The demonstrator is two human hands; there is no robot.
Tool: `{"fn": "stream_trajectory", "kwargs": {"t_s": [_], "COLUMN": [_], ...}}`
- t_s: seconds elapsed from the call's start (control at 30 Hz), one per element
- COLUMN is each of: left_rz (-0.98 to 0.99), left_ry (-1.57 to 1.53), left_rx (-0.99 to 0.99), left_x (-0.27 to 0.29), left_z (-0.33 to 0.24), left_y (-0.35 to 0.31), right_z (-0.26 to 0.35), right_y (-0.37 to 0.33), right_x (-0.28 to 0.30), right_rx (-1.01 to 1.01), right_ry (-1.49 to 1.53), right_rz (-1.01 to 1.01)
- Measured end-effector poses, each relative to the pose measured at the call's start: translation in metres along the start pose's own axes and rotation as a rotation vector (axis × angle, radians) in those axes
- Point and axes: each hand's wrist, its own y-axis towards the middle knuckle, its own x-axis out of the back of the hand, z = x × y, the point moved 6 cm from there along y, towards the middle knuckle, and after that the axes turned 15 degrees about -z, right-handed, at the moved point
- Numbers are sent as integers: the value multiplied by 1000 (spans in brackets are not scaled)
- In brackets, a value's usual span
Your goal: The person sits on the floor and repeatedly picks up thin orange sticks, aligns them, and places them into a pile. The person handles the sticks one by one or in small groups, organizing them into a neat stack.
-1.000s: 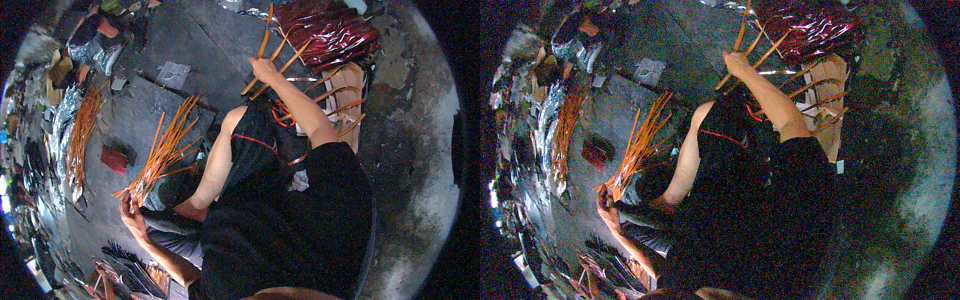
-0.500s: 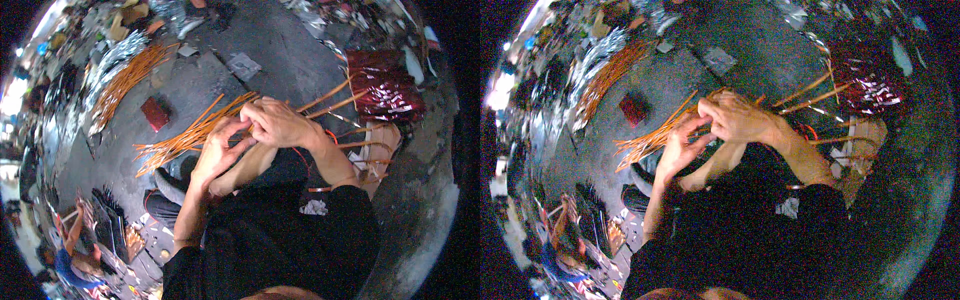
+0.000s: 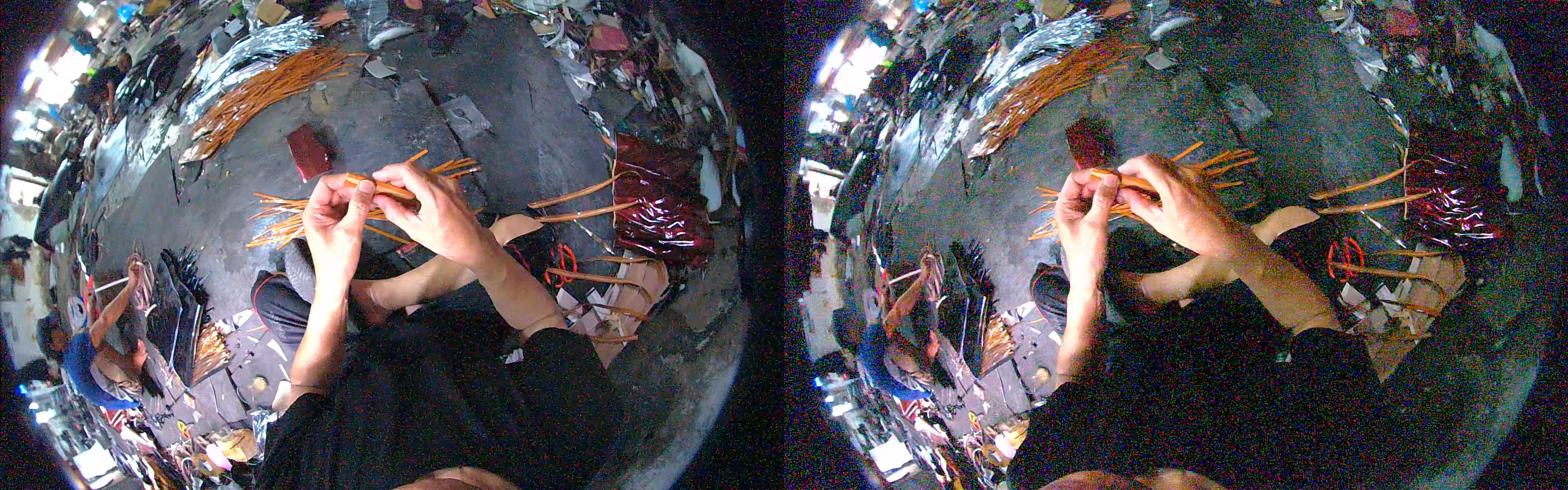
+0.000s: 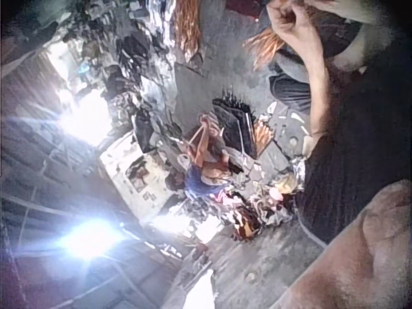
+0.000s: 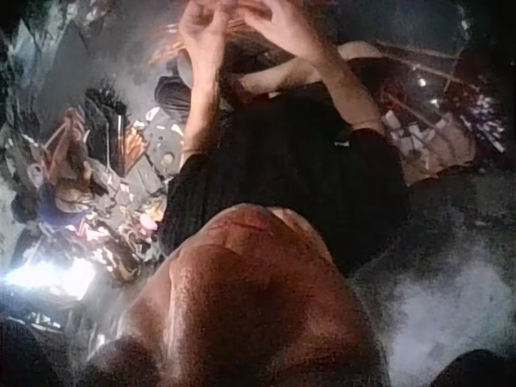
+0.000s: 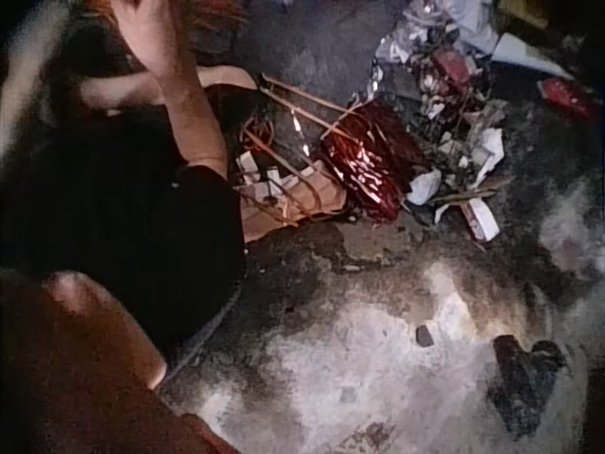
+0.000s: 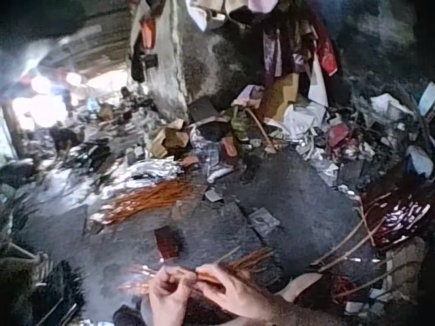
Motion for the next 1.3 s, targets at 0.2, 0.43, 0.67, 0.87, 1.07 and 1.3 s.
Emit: {"fn": "stream_trajectory", "kwargs": {"t_s": [0.2,0.43,0.67,0.87,1.07,1.3], "left_rz": [49,93,-89,-245,-337,-290], "left_ry": [-131,-306,-516,-665,-723,-897], "left_rx": [81,-68,-53,43,49,56], "left_x": [20,32,30,49,77,120], "left_z": [-3,6,3,5,4,5], "left_y": [2,10,-2,1,15,36], "right_z": [21,22,34,37,28,23], "right_y": [10,5,1,-3,-7,-12], "right_x": [-5,-23,-42,-33,-28,-13], "right_rx": [128,-27,93,224,244,222], "right_ry": [12,146,78,25,24,-32], "right_rz": [-21,-7,-84,-43,-28,-4]}}
